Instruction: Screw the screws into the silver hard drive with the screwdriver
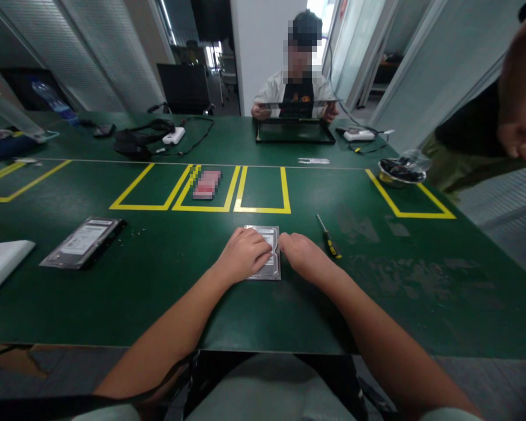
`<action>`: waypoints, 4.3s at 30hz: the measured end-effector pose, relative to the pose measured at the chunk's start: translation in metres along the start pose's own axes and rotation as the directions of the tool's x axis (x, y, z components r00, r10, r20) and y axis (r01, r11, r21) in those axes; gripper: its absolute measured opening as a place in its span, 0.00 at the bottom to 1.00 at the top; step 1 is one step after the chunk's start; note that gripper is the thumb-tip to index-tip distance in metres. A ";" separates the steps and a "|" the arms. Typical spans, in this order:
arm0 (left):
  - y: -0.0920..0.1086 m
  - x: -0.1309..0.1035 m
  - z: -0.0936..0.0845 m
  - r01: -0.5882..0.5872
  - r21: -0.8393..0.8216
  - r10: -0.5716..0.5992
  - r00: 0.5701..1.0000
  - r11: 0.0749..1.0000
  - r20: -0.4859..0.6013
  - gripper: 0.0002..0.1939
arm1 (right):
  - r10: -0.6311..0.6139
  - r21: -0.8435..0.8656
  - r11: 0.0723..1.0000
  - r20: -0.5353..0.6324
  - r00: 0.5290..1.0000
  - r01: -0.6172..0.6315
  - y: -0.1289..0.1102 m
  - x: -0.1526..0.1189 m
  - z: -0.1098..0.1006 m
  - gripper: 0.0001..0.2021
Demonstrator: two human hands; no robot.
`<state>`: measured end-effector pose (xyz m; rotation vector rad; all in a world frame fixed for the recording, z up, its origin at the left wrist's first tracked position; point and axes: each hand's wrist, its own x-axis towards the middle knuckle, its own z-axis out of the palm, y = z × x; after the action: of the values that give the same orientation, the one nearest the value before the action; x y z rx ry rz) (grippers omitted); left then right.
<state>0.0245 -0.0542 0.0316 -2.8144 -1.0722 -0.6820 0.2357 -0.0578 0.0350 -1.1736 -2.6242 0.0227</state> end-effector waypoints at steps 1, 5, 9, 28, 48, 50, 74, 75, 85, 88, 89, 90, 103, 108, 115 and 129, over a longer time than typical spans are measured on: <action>0.000 0.000 0.000 0.001 0.001 -0.001 1.000 1.000 0.005 0.10 | 0.009 0.012 1.000 0.009 1.000 -0.010 0.002 0.001 -0.001 0.09; -0.001 -0.001 0.001 0.025 -0.012 -0.025 0.999 1.000 0.025 0.10 | 0.050 0.063 0.997 0.038 0.998 -0.053 0.011 0.006 -0.006 0.07; -0.001 -0.001 0.001 0.043 -0.038 -0.042 0.999 0.998 0.029 0.09 | 0.042 0.127 0.991 0.079 0.996 -0.052 0.015 0.013 -0.009 0.03; 0.001 -0.001 0.000 0.063 -0.031 -0.060 0.995 0.998 0.080 0.11 | 0.052 0.053 0.996 0.241 0.969 -0.067 0.004 0.021 -0.016 0.06; 0.001 -0.001 0.001 0.073 -0.050 -0.069 0.995 0.996 0.072 0.10 | 0.078 0.326 0.938 0.137 0.988 -0.119 0.008 0.014 -0.010 0.04; 0.001 -0.001 0.002 0.073 -0.045 -0.069 0.995 0.996 0.077 0.10 | 0.077 0.421 0.900 0.102 0.992 -0.113 0.013 0.011 -0.006 0.06; 0.002 0.000 0.001 -0.059 -0.013 0.059 0.994 0.998 0.090 0.13 | 0.144 0.676 0.719 0.085 0.986 -0.163 0.022 0.003 0.003 0.11; 0.002 0.001 0.001 -0.060 -0.009 0.061 0.994 0.998 0.095 0.13 | 0.142 0.674 0.722 0.076 0.987 -0.156 0.022 0.002 0.004 0.11; 0.005 0.002 -0.002 -0.048 -0.024 0.050 0.993 0.999 0.104 0.13 | 0.290 0.470 0.847 -0.015 0.957 -0.249 0.033 -0.003 -0.021 0.07; 0.005 0.002 -0.002 -0.054 -0.028 0.057 0.993 0.998 0.101 0.13 | 0.481 0.155 0.872 -0.090 0.872 -0.465 0.045 -0.013 -0.039 0.06; 0.004 0.002 -0.002 -0.054 -0.030 0.057 0.993 0.998 0.100 0.13 | 0.539 0.055 0.842 -0.097 0.836 -0.537 0.049 -0.018 -0.043 0.07; 0.005 0.002 -0.002 -0.054 -0.033 0.057 0.993 0.998 0.101 0.13 | 0.588 -0.019 0.806 -0.086 0.804 -0.591 0.052 -0.023 -0.045 0.09; 0.006 0.002 -0.003 -0.047 -0.040 0.051 0.994 0.998 0.098 0.13 | 0.700 -0.172 0.711 0.274 0.660 -0.682 0.048 -0.034 -0.034 0.15; 0.006 0.002 -0.002 -0.047 -0.042 0.051 0.994 0.998 0.099 0.14 | 0.708 -0.015 0.706 0.035 0.706 -0.708 0.055 -0.033 -0.037 0.12; 0.005 0.002 -0.001 -0.047 -0.049 0.052 0.993 0.998 0.103 0.13 | 0.717 0.609 0.656 -0.318 0.620 -0.446 0.057 -0.029 -0.042 0.17; 0.006 0.002 -0.003 -0.053 -0.031 0.055 0.994 0.998 0.095 0.13 | 0.725 0.897 0.443 -0.357 0.590 -0.002 0.012 -0.014 -0.026 0.20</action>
<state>0.0285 -0.0583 0.0359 -2.9163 -1.0035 -0.5674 0.2599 -0.0624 0.0551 -1.0593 -1.2181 0.7030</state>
